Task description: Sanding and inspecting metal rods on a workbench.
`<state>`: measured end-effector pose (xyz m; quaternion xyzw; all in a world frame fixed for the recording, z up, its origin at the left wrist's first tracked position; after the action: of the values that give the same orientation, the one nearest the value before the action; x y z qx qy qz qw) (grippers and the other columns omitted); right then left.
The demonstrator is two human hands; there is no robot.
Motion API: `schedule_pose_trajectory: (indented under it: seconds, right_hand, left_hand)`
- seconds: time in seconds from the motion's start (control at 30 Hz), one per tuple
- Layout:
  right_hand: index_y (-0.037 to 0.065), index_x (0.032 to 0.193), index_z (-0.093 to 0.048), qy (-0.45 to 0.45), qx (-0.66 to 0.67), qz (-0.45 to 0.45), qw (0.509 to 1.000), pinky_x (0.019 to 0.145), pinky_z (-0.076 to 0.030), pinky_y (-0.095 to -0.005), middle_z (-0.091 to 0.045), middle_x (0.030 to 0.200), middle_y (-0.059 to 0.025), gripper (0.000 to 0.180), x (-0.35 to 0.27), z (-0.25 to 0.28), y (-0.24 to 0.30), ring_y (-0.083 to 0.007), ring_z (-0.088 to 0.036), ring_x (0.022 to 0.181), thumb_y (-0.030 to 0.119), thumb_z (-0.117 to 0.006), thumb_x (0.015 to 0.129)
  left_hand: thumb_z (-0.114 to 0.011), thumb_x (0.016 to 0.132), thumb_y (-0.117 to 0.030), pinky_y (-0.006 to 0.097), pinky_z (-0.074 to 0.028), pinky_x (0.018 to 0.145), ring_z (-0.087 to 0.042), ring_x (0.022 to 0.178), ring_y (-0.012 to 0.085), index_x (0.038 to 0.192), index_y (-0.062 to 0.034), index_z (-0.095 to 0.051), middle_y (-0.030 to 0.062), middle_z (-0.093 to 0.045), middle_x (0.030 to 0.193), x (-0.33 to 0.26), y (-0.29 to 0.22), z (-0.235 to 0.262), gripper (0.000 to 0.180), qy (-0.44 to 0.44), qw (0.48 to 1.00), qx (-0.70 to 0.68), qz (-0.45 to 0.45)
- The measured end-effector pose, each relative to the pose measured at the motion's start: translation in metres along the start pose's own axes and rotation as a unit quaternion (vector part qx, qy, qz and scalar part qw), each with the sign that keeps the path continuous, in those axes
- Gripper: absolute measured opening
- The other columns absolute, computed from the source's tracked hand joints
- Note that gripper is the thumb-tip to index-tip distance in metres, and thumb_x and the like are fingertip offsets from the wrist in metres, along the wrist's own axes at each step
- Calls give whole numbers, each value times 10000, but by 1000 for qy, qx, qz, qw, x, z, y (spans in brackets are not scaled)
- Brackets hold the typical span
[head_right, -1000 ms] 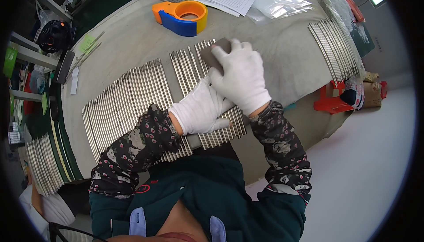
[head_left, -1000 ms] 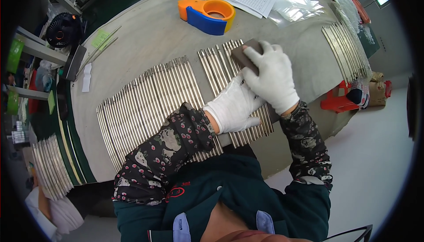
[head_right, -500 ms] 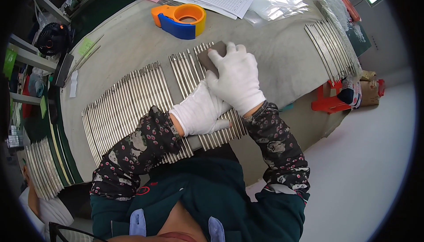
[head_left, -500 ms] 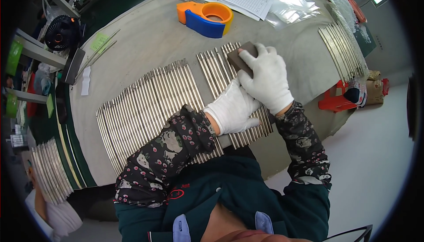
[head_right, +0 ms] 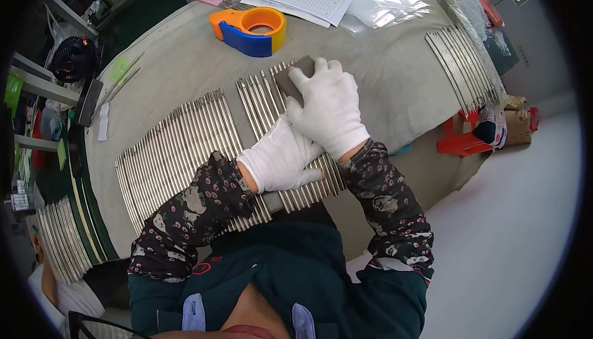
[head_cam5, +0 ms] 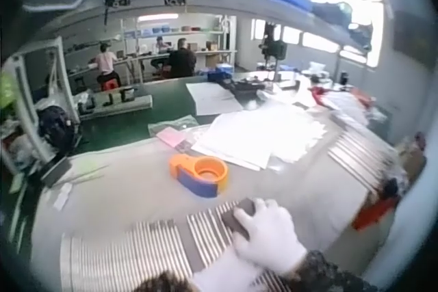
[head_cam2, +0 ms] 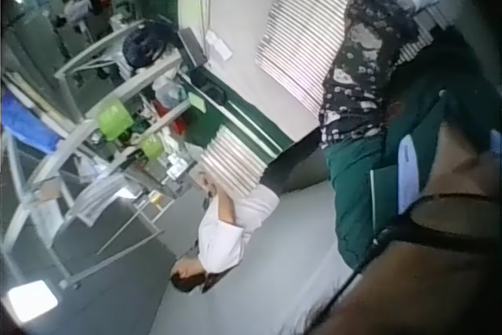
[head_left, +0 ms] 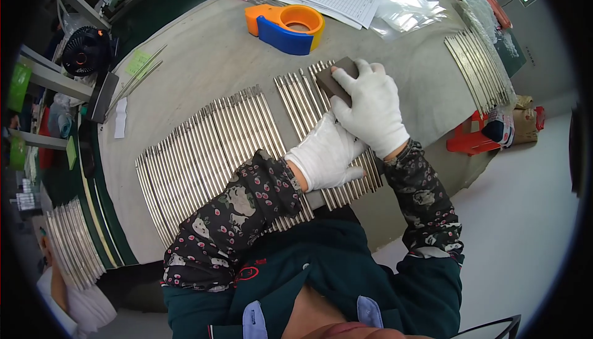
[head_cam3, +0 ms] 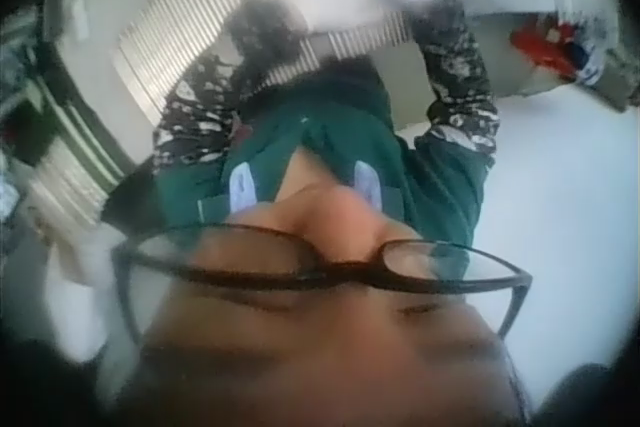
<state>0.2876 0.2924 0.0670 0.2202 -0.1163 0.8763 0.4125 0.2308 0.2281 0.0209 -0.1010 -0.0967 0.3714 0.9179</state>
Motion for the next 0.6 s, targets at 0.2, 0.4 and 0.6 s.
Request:
schedule_pose_trajectory:
  seconds: [0.2,0.4,0.6]
  right_hand:
    - [116,991,-678,-9,-28,-63,998,731,-509,-427,-611,940,-170,315,11,4,-14,-317,-590,886,287,-628,731]
    - [121,1090,-669,67,-74,-149,984,751,-513,-421,-632,1003,-190,385,13,4,-36,-341,-587,915,262,-613,736]
    - [121,1097,-671,135,-92,-186,969,785,-508,-426,-617,1036,-217,399,16,1,-40,-349,-584,938,278,-629,732]
  left_hand:
    - [-609,789,-466,511,-206,1106,-351,1310,345,1295,-46,-494,188,-447,1337,-2,3,-1,667,-2,999,-34,0]
    - [-569,828,-508,496,-216,1098,-388,1281,338,1300,-50,-499,194,-483,1304,-4,-2,7,661,-65,997,25,-24]
    - [-632,778,-477,499,-226,1099,-371,1286,365,1301,-49,-490,204,-447,1334,-7,-2,4,690,-70,997,-5,-16]
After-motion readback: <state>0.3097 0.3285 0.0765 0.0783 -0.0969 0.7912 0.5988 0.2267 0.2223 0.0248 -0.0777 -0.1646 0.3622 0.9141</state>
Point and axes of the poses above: each hand's wrist, its own x-axis towards the middle knuckle, its own z-axis out of the back of the hand, y = z × x, the point moved 5 cm from there along x, towards the middle knuckle
